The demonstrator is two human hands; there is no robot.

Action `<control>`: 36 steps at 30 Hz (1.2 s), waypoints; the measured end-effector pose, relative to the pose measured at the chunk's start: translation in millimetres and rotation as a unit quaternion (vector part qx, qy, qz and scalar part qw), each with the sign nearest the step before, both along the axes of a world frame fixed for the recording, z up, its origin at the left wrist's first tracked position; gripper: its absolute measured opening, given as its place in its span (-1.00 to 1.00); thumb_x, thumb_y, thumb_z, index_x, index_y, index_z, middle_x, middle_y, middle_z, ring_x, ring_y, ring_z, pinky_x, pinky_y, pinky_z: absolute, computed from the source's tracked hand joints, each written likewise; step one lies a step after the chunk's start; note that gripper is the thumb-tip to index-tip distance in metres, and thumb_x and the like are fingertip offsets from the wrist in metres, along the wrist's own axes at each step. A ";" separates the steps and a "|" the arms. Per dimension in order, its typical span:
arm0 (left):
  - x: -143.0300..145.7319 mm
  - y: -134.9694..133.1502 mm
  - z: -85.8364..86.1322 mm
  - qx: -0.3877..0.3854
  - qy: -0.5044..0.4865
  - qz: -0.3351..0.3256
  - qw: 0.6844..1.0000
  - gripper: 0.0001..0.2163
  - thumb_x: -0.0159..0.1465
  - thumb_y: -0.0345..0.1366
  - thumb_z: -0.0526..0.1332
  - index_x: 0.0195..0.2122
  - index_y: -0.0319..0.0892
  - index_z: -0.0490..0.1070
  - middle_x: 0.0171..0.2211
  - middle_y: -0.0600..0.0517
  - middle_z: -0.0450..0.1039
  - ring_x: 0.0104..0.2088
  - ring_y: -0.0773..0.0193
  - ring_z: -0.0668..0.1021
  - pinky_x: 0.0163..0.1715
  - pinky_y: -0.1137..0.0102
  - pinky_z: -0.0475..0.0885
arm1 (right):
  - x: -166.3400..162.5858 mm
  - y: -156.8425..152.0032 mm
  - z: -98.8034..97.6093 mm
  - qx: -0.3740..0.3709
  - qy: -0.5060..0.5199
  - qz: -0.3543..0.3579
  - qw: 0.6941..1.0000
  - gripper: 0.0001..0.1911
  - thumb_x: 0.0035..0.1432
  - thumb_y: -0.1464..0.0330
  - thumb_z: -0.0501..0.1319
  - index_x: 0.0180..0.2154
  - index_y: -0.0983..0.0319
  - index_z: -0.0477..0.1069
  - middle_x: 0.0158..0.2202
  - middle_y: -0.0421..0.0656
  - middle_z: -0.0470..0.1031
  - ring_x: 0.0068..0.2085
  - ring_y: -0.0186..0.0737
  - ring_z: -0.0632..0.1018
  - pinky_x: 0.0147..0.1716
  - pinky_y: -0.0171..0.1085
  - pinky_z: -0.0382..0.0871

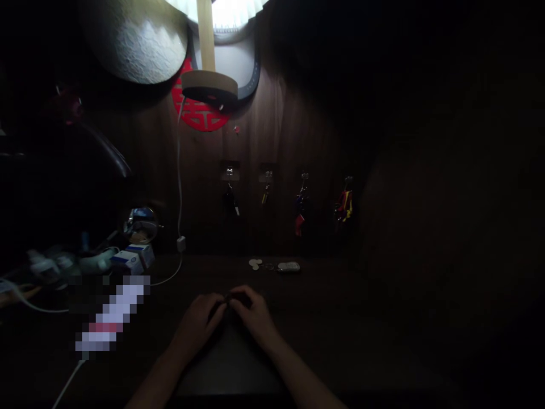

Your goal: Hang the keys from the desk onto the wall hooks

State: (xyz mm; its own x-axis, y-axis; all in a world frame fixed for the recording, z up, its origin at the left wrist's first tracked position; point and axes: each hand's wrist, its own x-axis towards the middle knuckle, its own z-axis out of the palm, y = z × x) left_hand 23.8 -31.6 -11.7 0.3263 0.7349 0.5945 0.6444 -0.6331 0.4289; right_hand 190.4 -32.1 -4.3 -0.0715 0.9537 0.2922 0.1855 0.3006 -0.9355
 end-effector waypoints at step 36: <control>-1.7 -0.1 3.0 0.045 -0.048 -0.018 0.998 -0.79 0.30 -0.17 0.04 -0.24 -0.07 0.44 -0.34 0.03 0.53 -0.29 0.27 0.55 -0.24 0.33 0.46 | 1.9 -9.0 2.7 0.143 -0.097 -0.021 0.985 -0.86 0.04 0.43 0.21 -0.30 0.15 0.45 -0.28 -0.17 0.46 -0.18 -0.23 0.46 -0.14 -0.27 0.32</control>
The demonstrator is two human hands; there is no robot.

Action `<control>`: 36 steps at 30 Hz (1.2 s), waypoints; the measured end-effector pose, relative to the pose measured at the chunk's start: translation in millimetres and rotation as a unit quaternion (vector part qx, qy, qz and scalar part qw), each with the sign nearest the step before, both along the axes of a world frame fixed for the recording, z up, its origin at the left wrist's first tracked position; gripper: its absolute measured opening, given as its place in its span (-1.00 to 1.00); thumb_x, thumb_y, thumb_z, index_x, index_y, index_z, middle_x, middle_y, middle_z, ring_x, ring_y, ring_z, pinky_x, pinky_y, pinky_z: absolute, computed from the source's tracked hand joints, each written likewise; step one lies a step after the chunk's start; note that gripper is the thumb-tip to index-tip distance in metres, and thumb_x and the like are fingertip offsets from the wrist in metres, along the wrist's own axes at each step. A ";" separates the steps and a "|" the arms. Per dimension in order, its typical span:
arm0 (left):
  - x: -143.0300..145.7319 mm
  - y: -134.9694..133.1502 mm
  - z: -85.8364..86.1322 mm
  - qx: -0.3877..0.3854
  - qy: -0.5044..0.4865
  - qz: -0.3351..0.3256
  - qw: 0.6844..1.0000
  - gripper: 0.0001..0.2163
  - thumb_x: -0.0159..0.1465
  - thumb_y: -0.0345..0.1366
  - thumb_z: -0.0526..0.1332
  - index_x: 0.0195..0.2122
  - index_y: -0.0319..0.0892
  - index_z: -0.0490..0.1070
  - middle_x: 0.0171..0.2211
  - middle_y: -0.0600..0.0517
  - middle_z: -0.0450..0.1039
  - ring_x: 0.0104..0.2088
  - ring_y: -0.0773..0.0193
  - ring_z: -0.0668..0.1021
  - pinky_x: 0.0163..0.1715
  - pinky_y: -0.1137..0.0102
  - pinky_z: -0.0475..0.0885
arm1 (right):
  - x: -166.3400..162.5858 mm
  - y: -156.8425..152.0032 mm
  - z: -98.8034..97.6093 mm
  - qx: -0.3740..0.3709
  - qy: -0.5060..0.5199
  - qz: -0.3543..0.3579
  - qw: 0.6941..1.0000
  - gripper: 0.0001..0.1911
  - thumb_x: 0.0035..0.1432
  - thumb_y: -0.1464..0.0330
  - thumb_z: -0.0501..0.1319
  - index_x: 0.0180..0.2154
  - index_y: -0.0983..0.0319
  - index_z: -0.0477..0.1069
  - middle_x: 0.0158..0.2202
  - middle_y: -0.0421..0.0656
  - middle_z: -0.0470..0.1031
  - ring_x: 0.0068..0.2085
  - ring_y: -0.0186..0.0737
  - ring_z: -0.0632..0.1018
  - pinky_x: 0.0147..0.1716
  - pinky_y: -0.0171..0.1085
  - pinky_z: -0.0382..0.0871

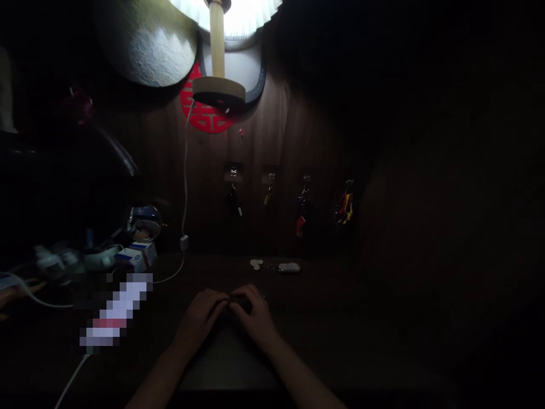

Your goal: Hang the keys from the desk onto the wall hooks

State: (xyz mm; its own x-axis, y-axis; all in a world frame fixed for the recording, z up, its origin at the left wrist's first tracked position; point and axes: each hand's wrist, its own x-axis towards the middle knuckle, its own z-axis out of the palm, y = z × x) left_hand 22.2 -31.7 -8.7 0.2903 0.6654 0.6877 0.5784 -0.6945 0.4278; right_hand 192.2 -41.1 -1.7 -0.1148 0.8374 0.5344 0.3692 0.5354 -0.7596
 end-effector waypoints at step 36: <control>-16.8 25.1 -7.8 -0.192 -0.133 0.130 0.964 -0.79 0.16 -0.18 0.06 -0.31 -0.10 0.43 -0.30 0.04 0.55 -0.27 0.17 0.57 -0.26 0.28 0.46 | 72.8 83.5 129.4 0.100 0.248 -0.136 0.954 -0.65 -0.14 0.25 0.33 -0.25 0.24 0.45 -0.28 -0.10 0.56 -0.18 -0.15 0.55 -0.10 -0.13 0.39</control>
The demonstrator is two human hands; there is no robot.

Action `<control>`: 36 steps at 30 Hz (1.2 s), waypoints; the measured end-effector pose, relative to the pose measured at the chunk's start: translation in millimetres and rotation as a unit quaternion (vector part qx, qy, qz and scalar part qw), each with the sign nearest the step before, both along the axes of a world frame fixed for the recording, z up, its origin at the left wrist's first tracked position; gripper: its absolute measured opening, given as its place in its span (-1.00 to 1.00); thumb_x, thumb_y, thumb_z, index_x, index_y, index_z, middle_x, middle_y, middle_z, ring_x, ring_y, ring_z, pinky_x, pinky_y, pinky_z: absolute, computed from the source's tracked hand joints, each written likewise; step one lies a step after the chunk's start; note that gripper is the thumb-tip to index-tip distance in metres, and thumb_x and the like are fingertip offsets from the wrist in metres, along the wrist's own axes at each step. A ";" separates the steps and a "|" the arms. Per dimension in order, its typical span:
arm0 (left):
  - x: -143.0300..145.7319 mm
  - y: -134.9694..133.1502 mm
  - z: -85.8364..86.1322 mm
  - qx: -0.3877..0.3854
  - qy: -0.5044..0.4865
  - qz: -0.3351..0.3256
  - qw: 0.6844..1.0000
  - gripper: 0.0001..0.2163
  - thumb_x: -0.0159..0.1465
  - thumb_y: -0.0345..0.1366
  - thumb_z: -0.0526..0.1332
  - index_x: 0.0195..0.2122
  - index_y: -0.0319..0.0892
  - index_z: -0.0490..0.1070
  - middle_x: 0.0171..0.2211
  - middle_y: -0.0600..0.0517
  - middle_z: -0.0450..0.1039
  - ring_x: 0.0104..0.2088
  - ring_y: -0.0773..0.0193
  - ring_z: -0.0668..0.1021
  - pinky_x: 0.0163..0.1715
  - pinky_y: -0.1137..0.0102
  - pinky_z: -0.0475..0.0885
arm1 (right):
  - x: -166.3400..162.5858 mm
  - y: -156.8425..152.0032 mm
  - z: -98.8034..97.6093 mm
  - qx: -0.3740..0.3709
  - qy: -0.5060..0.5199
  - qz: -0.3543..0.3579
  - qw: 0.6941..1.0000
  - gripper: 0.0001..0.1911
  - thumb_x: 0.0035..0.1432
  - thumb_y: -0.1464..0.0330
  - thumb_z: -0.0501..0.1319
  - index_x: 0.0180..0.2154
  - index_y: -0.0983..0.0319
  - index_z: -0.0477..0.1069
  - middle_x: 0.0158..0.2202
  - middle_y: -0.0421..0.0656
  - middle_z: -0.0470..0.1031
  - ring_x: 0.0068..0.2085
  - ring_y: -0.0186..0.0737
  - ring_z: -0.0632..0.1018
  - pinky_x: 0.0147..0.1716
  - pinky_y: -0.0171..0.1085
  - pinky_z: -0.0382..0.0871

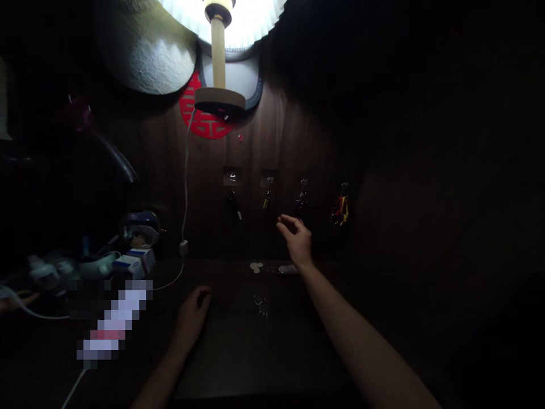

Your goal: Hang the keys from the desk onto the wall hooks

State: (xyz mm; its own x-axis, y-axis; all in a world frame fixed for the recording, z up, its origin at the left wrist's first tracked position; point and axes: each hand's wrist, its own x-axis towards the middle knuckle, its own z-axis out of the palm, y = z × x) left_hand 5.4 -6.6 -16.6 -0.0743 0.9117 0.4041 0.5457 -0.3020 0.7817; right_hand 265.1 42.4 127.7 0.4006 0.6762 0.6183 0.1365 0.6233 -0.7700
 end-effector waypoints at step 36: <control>6.2 -0.9 4.8 -0.070 -0.004 -0.008 0.998 -0.77 0.15 -0.17 0.03 -0.34 -0.09 0.44 -0.32 0.06 0.55 -0.28 0.21 0.56 -0.26 0.35 0.40 | -15.5 68.1 33.1 -0.015 -0.177 -0.197 0.964 -0.59 -0.08 0.27 0.26 -0.13 0.22 0.36 -0.27 -0.13 0.45 -0.39 -0.26 0.43 -0.30 -0.24 0.32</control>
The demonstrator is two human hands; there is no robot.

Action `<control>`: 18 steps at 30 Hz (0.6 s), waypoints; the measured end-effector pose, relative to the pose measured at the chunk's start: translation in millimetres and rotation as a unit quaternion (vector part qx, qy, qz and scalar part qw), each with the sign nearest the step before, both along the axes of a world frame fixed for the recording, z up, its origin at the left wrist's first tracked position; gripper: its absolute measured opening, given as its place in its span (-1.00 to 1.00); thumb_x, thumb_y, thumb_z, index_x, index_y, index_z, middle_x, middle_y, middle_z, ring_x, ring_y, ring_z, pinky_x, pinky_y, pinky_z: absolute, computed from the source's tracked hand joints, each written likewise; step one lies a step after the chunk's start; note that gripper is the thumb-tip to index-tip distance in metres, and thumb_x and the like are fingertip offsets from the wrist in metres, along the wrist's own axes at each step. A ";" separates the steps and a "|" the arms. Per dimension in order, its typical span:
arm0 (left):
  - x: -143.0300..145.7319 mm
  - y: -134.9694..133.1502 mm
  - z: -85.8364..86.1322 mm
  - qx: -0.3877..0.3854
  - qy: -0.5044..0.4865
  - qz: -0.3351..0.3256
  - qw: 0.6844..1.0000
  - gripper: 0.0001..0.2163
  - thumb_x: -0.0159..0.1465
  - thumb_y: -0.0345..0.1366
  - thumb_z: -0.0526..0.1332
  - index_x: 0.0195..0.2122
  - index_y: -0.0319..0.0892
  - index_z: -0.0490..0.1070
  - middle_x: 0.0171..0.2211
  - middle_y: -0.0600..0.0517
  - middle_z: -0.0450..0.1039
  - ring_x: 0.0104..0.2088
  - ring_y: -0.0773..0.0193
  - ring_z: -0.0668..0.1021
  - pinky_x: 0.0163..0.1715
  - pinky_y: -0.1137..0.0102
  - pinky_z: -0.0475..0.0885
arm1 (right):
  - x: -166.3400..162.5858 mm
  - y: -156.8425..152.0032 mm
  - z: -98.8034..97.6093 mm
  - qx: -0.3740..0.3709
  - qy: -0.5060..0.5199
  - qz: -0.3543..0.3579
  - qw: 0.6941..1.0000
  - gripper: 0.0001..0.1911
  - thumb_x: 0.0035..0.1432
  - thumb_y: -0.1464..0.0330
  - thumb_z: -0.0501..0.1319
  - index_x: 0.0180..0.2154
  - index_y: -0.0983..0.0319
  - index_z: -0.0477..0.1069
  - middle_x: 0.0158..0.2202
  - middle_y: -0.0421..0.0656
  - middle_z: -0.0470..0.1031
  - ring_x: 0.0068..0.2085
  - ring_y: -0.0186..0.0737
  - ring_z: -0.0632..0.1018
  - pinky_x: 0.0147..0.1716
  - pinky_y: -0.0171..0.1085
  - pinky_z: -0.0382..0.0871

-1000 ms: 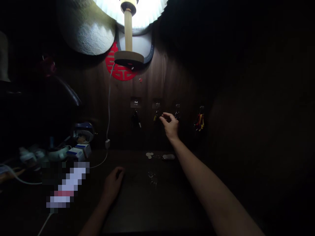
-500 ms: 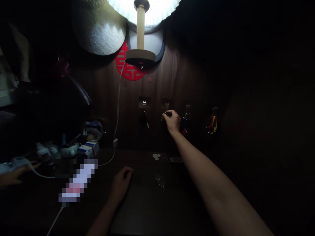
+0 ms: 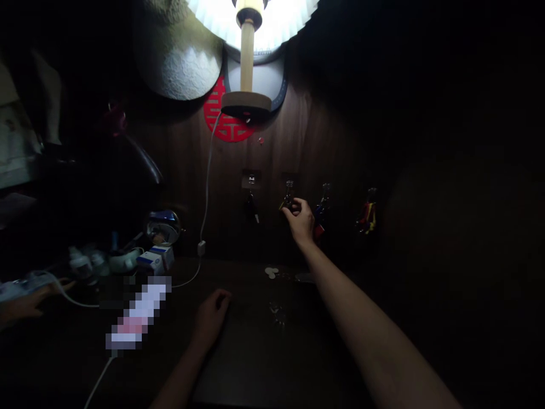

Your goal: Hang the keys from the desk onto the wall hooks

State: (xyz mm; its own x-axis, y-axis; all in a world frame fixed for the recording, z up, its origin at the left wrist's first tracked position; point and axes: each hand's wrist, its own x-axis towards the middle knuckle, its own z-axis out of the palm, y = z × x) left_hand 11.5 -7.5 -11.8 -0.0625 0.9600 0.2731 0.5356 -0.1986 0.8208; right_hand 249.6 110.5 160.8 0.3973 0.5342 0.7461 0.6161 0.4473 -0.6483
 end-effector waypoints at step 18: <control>0.6 -1.5 1.3 0.008 0.022 -0.009 1.000 -0.79 0.16 -0.20 0.02 -0.33 -0.08 0.43 -0.29 0.05 0.56 -0.24 0.20 0.56 -0.21 0.34 0.41 | -48.0 -114.4 -150.1 -0.170 -0.029 0.212 0.962 -0.72 0.05 0.41 0.09 -0.16 0.16 0.39 -0.16 -0.14 0.49 -0.12 -0.17 0.50 -0.12 -0.19 0.39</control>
